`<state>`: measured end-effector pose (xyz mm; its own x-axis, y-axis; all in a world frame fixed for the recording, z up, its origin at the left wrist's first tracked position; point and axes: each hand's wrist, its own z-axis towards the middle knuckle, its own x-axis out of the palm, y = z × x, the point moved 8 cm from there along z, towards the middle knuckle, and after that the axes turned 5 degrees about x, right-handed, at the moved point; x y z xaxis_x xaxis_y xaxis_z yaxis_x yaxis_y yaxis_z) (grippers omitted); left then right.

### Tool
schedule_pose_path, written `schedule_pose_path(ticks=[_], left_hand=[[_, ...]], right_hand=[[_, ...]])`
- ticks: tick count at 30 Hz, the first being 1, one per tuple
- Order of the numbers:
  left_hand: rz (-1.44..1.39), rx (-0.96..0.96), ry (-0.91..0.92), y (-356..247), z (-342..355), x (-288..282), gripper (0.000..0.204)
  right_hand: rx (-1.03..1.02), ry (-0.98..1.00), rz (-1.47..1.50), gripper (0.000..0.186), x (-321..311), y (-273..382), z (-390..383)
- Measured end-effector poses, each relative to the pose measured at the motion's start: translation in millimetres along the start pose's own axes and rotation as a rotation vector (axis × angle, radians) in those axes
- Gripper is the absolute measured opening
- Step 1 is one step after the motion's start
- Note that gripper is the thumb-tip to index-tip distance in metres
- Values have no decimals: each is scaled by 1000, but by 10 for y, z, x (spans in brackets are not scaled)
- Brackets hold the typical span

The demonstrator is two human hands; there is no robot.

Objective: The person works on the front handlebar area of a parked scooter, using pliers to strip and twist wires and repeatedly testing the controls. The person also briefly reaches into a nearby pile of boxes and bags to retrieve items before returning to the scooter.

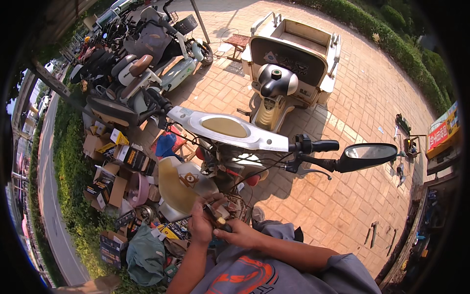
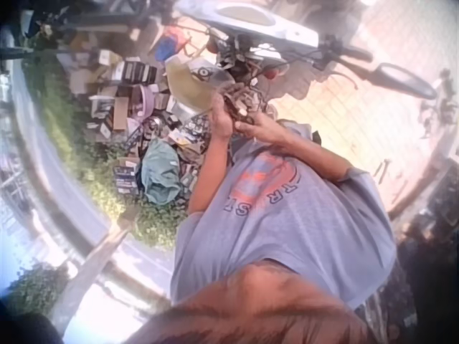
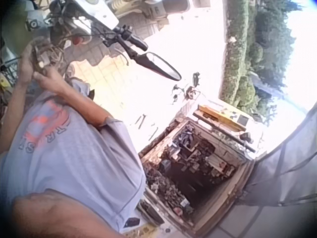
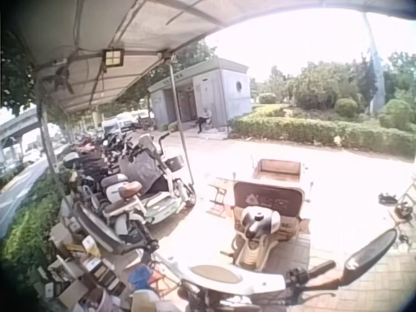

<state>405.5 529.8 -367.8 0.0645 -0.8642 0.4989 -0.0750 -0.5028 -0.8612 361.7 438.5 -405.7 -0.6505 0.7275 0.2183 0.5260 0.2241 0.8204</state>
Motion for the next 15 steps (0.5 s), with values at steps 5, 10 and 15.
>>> schedule_pose_path(ticks=[5, 10, 15], left_hand=[[11, 25, 11, -20, -11, 34, 51], [24, 35, 3, -42, -24, 43, 54], [10, -43, -11, -28, 37, 109, 53]], right_hand=[[-25, -72, -4, 41, 2, -22, -10], [-68, -298, -59, 46, -54, 158, -131], [-27, -170, 129, 40, -59, 18, -32]])
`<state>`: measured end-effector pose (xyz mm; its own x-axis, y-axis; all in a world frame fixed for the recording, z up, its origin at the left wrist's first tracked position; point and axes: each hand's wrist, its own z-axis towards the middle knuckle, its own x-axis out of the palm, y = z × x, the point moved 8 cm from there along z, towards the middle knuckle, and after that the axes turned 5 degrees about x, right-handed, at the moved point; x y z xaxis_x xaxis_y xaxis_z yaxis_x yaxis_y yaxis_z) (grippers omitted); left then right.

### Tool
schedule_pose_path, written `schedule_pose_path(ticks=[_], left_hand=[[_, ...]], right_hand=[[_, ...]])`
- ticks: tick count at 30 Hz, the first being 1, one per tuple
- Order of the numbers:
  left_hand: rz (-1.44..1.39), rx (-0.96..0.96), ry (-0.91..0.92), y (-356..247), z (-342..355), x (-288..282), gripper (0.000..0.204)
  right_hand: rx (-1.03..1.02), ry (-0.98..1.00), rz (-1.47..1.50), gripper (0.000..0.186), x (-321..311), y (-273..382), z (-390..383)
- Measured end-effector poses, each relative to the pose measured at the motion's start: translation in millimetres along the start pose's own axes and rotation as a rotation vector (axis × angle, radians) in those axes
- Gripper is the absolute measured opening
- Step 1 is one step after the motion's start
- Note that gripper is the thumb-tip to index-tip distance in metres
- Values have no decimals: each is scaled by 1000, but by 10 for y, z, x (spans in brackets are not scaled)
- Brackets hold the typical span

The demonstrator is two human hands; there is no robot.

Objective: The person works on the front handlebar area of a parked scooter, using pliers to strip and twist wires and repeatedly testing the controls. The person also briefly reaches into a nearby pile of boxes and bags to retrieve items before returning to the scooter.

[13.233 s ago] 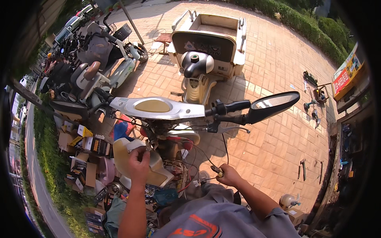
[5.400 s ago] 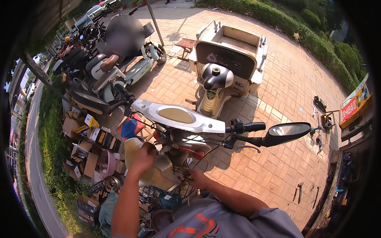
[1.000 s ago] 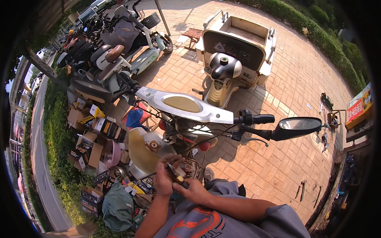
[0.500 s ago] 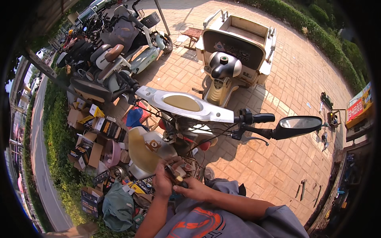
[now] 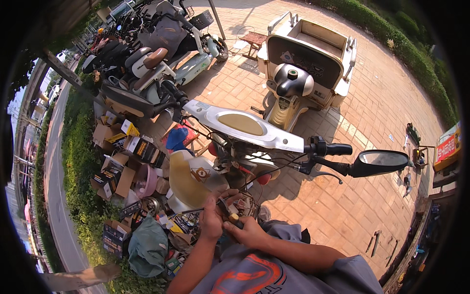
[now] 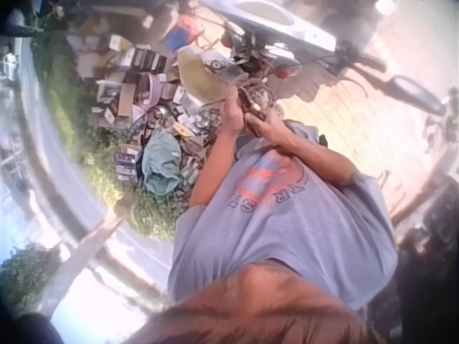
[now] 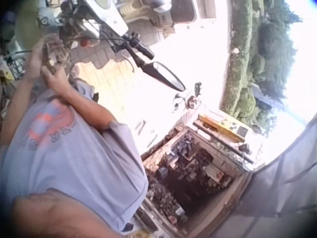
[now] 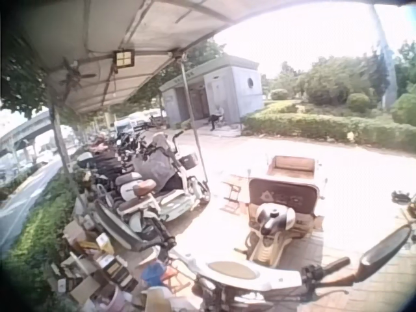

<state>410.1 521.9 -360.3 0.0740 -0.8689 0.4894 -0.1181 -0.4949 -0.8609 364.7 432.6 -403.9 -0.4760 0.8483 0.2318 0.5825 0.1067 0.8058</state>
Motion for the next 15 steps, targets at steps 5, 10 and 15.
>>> schedule_pose_path(ticks=[5, 10, 15], left_hand=[[-41, -17, 2, 29, -37, -75, 52], [-44, 3, 40, 58, -45, -11, 50], [28, 16, 73, 45, -36, -2, 52]], right_hand=[[99, 169, 49, 38, 56, 263, -167], [98, 134, -47, 40, 23, 227, -195], [3, 63, 23, 37, 25, 129, -115]])
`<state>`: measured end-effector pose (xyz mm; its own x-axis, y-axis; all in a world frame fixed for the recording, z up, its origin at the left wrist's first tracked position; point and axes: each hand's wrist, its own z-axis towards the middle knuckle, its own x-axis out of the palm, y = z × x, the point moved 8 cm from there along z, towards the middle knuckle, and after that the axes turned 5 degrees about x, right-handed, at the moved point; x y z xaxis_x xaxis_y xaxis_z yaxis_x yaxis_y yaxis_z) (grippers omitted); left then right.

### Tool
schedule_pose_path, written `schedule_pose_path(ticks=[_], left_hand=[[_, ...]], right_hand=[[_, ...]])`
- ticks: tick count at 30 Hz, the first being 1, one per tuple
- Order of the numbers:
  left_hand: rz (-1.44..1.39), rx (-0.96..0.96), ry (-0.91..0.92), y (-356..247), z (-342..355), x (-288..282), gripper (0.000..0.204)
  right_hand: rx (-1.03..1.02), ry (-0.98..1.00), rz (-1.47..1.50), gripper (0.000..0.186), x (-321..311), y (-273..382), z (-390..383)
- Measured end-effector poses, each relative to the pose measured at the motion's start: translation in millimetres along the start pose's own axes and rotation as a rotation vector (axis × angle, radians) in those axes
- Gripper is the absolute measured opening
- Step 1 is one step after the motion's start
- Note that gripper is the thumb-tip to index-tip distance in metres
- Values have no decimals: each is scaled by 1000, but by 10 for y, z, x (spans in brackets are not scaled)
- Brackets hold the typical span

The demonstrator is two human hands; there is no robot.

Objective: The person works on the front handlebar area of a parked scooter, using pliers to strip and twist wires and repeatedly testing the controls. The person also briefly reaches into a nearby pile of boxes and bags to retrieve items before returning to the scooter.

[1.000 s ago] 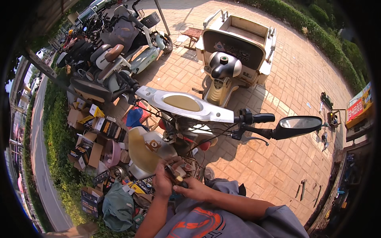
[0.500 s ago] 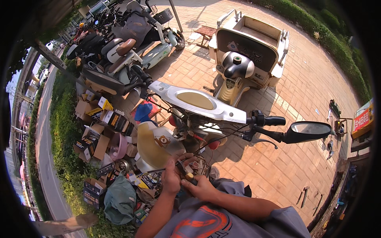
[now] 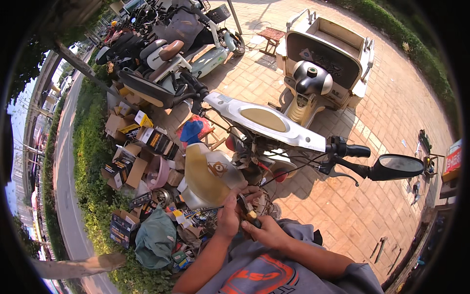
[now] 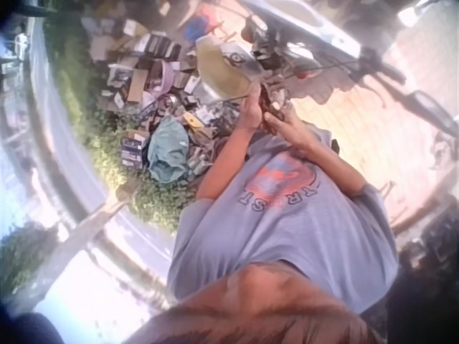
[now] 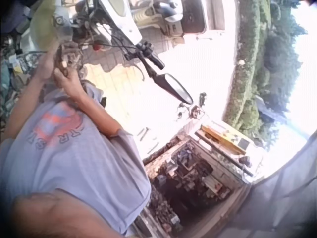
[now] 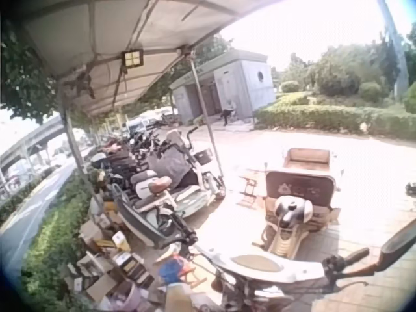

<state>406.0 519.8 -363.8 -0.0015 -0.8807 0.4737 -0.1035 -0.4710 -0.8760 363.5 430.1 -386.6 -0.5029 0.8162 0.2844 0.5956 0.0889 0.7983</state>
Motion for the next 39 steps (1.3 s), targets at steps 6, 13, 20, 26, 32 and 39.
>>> schedule_pose_path(ticks=[6, 13, 20, 26, 32, 39], left_hand=[[-71, -25, -49, -48, -18, 40, 50], [-265, -181, -60, 38, -2, -107, 53], [-464, -98, -53, -125, 17, -116, 51], [-513, -113, 9, -97, -94, -96, 53], [-502, -214, 61, 4, -264, 69, 53], [-473, -247, -117, 138, -433, -92, 45]], right_hand=[[-73, -184, -96, 39, -71, -89, 39], [125, 131, 279, 38, 169, -227, -17], [-278, 74, -337, 27, -51, 134, -66], [-531, -627, -60, 20, -664, 473, -371], [-515, -302, -401, 15, -730, 577, -150], [-390, -306, -412, 16, -779, 394, -54]])
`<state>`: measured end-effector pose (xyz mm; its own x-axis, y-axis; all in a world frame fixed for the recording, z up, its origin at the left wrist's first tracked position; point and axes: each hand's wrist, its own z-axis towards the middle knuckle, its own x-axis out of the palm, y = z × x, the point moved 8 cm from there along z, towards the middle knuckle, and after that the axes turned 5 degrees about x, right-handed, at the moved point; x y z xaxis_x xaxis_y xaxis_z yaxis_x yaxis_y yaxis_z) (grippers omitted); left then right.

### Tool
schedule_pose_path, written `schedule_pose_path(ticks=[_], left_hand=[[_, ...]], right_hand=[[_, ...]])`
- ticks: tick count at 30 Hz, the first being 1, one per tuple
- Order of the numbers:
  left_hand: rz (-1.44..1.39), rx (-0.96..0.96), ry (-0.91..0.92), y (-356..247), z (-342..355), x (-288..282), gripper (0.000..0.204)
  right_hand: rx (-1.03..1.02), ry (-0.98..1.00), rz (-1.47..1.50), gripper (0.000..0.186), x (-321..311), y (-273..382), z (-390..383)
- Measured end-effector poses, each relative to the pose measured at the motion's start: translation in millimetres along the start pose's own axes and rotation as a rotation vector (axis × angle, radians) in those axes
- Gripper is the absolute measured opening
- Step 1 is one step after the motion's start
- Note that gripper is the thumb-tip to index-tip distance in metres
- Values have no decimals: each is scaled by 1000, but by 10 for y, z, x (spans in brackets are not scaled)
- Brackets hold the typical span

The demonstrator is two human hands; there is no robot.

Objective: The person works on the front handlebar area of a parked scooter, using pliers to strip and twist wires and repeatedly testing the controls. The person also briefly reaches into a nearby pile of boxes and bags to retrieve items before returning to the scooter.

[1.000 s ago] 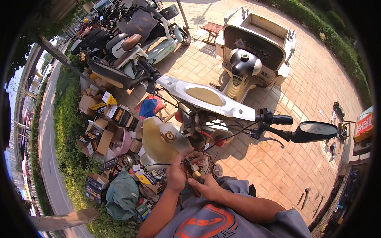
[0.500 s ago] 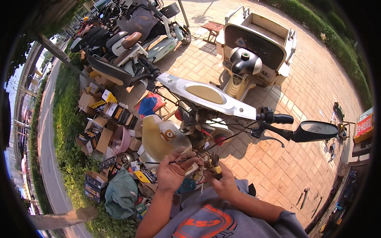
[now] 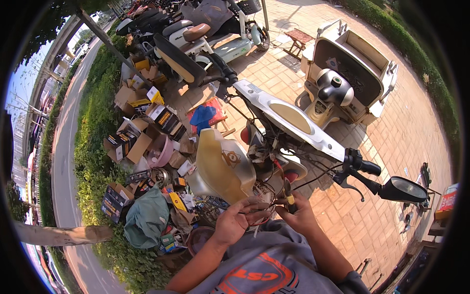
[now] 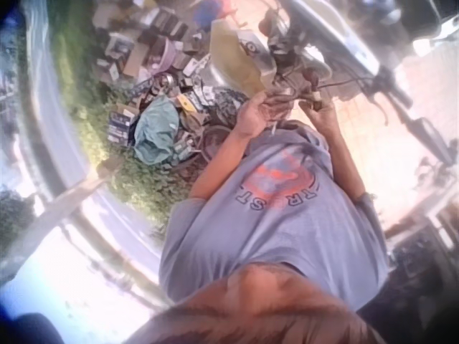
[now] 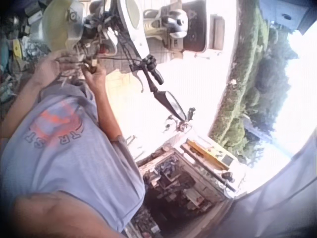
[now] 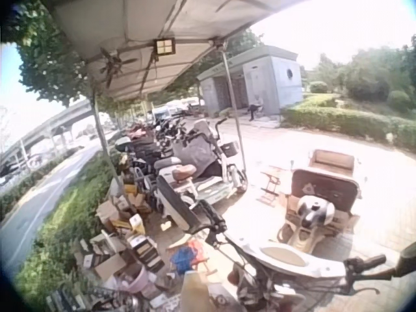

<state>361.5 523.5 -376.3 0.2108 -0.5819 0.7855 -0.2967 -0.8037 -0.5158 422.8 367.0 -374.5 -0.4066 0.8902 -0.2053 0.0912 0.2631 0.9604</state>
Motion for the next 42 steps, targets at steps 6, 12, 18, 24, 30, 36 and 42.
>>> schedule_pose_path(ticks=[6, 12, 18, 24, 30, 36, 42], left_hand=[[33, -278, -380, 322, -556, -1063, 29], [115, -579, -459, 372, -632, -1722, 27], [735, -716, -467, 54, -496, -1647, 54], [1075, -532, -426, -301, -631, -1416, 60], [757, 146, -33, -168, -253, -10, 25], [926, 449, 138, -180, 26, 631, 20], [746, 289, 303, -80, 99, 1043, 20]], right_hand=[[75, -61, -170, 16, 1, -176, -34], [102, -76, -165, 14, 10, -114, -21], [111, -85, -166, 12, -12, -27, -51], [94, -96, -216, 15, 11, 99, -135], [276, -90, 84, 17, -23, -24, -133], [396, -111, 91, 19, -264, 262, -253], [77, -167, -321, 17, -774, 736, -699]])
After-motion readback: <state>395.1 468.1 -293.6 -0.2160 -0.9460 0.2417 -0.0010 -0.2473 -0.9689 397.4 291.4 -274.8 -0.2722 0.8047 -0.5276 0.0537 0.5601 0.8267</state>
